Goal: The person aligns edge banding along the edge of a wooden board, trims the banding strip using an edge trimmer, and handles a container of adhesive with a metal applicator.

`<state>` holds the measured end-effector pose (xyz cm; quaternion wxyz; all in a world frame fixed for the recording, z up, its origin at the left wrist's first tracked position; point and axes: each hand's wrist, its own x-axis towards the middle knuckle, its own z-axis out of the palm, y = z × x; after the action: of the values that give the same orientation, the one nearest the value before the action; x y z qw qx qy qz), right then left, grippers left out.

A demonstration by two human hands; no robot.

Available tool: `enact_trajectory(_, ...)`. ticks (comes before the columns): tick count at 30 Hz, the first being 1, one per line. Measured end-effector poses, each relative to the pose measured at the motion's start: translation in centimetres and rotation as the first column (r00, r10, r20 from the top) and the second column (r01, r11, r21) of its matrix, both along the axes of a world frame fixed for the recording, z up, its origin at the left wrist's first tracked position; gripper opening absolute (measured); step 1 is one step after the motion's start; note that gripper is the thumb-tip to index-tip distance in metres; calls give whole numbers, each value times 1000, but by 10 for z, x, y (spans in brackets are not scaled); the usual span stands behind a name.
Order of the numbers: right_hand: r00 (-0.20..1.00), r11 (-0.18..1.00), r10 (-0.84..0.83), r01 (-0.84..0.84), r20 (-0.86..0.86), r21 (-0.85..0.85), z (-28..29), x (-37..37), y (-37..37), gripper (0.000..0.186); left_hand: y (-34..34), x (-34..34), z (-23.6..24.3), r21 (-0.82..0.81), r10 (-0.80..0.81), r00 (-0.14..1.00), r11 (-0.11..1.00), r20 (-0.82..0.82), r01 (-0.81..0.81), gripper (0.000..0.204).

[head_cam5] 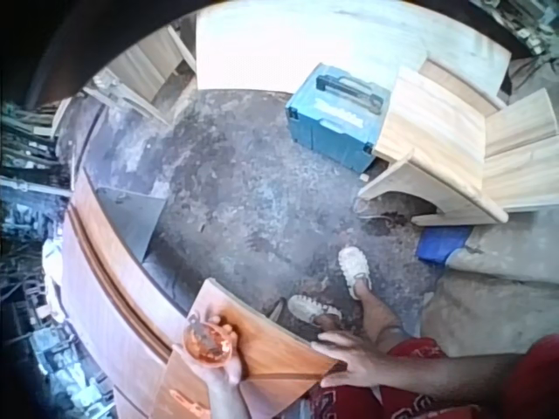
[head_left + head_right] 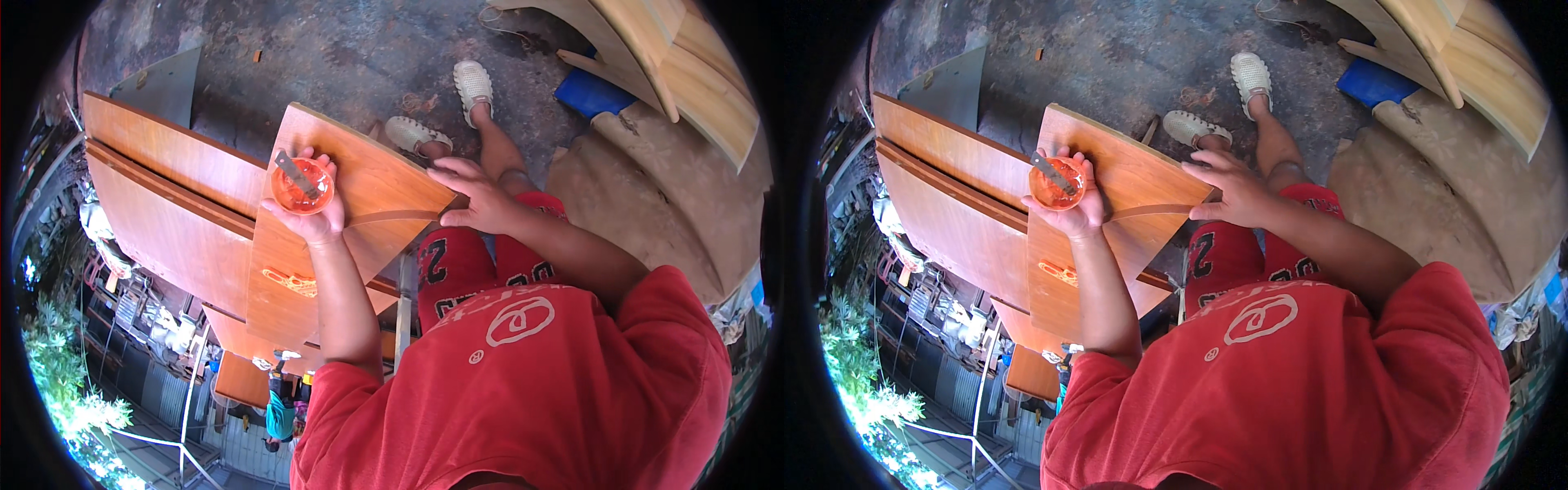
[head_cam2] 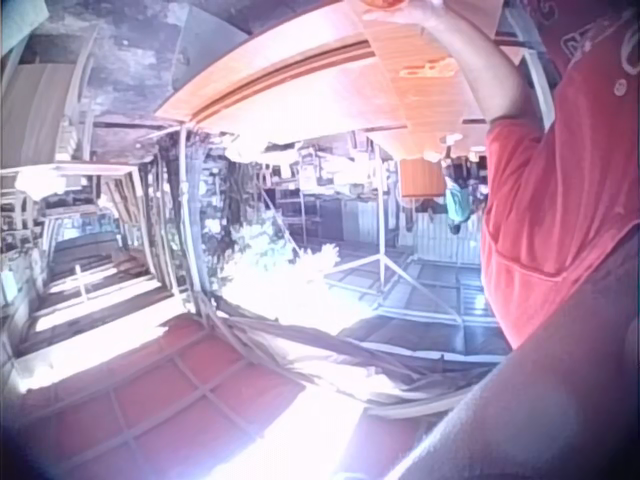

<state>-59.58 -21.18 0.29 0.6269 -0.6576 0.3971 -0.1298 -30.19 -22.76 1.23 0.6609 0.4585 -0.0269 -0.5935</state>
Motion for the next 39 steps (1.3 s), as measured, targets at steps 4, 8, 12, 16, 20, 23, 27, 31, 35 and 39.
enact_trajectory(4,998,998,-67,67,12,-20,2,-7,-3,75,0,0,0,-14,-11,1000,1000,-7,11,86)
enact_trajectory(8,994,995,-100,101,41,-14,9,11,-19,71,0,0,2,-8,-19,1000,1000,4,19,85)
enact_trajectory(12,990,991,-132,132,46,-12,5,18,-13,70,-2,-1,2,-3,-22,1000,1000,9,22,85)
enact_trajectory(16,988,985,-148,152,48,-84,4,15,-10,67,-1,1,2,13,-14,1000,1000,28,13,84)
enact_trajectory(20,982,979,-167,176,88,-106,2,15,-11,65,-1,0,2,5,-13,999,1000,30,13,84)
enact_trajectory(23,984,975,-166,174,65,-136,0,15,-14,62,-1,0,0,-11,-10,1000,1000,5,10,84)
enact_trajectory(27,982,974,-181,187,58,-129,-2,14,-17,60,-1,0,0,-3,-13,1000,1000,13,13,85)
enact_trajectory(31,989,978,-140,145,41,-147,-4,13,-21,59,-1,-1,1,13,-8,999,1000,31,7,87)
enact_trajectory(35,999,969,-9,18,37,-248,-3,12,-7,57,-1,0,1,10,-3,1000,1000,26,3,87)
enact_trajectory(39,969,968,-191,213,160,-131,-1,10,-5,60,-2,-1,1,-2,-11,1000,1000,27,11,86)
